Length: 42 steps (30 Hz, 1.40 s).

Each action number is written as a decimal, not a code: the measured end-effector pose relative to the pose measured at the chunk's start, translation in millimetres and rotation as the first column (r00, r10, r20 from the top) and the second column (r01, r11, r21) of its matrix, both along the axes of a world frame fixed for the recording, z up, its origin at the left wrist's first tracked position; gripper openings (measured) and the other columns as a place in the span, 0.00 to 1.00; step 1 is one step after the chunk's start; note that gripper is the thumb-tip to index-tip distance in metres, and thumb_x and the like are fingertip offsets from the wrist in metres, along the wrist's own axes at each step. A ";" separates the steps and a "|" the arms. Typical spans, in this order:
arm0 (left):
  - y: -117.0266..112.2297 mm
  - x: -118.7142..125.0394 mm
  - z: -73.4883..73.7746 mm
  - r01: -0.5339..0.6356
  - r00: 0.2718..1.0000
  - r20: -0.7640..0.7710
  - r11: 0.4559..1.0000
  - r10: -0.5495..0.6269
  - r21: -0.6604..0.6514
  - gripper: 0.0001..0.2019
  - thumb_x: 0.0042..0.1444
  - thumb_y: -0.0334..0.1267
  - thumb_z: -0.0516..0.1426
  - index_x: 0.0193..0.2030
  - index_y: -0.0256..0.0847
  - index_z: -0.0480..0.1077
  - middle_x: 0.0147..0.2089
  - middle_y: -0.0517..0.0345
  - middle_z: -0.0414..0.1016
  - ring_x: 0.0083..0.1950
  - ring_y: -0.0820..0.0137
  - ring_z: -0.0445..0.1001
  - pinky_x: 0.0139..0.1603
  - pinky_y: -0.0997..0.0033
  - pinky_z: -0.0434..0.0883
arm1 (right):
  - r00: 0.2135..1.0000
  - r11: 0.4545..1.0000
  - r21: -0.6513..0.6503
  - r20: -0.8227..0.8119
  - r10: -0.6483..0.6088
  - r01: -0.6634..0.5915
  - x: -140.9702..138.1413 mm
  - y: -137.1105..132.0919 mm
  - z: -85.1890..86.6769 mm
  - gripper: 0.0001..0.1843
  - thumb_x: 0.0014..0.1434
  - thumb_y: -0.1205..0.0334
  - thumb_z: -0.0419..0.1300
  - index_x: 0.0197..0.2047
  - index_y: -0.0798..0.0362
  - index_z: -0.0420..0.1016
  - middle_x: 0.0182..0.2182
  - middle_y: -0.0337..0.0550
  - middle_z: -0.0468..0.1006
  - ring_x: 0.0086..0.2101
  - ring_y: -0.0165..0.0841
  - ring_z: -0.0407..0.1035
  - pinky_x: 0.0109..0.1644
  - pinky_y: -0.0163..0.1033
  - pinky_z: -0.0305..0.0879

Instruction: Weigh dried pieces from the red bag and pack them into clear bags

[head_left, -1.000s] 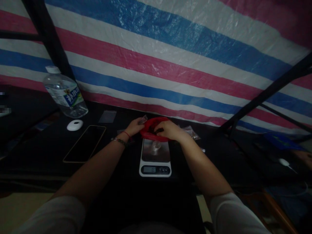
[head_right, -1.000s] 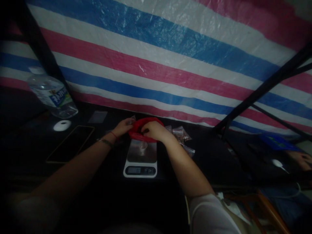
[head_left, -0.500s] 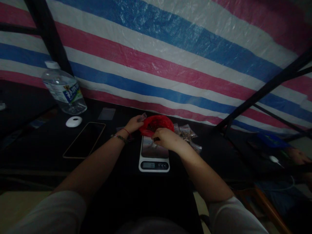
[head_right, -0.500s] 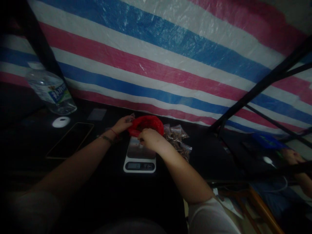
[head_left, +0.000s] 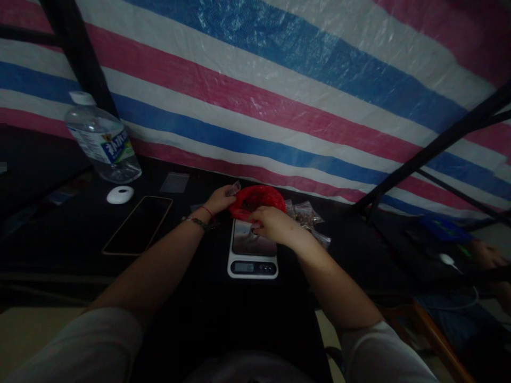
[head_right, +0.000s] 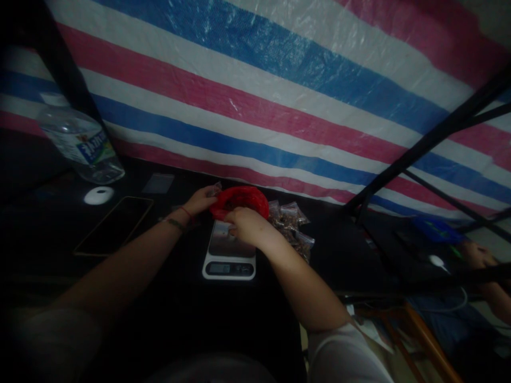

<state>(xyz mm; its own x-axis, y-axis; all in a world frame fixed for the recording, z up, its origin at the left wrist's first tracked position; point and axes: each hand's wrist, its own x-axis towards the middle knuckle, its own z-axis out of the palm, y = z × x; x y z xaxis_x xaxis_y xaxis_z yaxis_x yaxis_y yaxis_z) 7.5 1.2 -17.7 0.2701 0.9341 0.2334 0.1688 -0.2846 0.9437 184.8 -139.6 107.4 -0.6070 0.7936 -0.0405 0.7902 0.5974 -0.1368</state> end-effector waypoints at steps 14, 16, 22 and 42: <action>7.3 -0.4 -8.7 0.024 1.000 0.008 0.999 -0.024 0.022 0.19 0.41 0.37 0.57 0.44 0.38 0.72 0.39 0.56 0.76 0.40 0.65 0.74 0.44 0.67 0.71 | 0.924 0.994 0.055 -0.377 -0.063 0.090 10.4 6.8 -24.0 0.09 0.55 0.72 0.60 0.39 0.56 0.78 0.37 0.46 0.78 0.39 0.32 0.70 0.45 0.36 0.62; 7.9 -0.3 -9.3 0.026 1.000 0.004 1.000 -0.026 0.013 0.19 0.41 0.37 0.57 0.43 0.37 0.72 0.39 0.56 0.76 0.40 0.65 0.74 0.44 0.67 0.71 | 0.912 0.993 0.055 -0.404 -0.072 0.102 17.4 7.6 -22.4 0.09 0.56 0.73 0.59 0.39 0.56 0.78 0.37 0.45 0.79 0.39 0.32 0.70 0.45 0.36 0.63; 6.6 -1.5 -5.8 0.017 0.999 -0.034 1.000 -0.016 0.022 0.20 0.42 0.39 0.58 0.45 0.37 0.72 0.41 0.54 0.76 0.41 0.64 0.74 0.45 0.65 0.70 | 0.943 0.984 0.069 -0.304 -0.136 0.164 35.9 47.8 -28.3 0.13 0.57 0.73 0.55 0.43 0.56 0.78 0.42 0.47 0.79 0.45 0.33 0.70 0.52 0.38 0.62; -3.9 -0.4 9.7 0.059 0.994 0.096 0.998 -0.061 0.025 0.16 0.42 0.37 0.57 0.40 0.36 0.72 0.39 0.56 0.76 0.40 0.66 0.74 0.46 0.66 0.70 | 0.992 0.969 -0.238 -0.084 -0.091 0.069 11.9 117.0 -68.2 0.18 0.52 0.70 0.61 0.48 0.54 0.77 0.44 0.46 0.80 0.42 0.34 0.74 0.47 0.33 0.66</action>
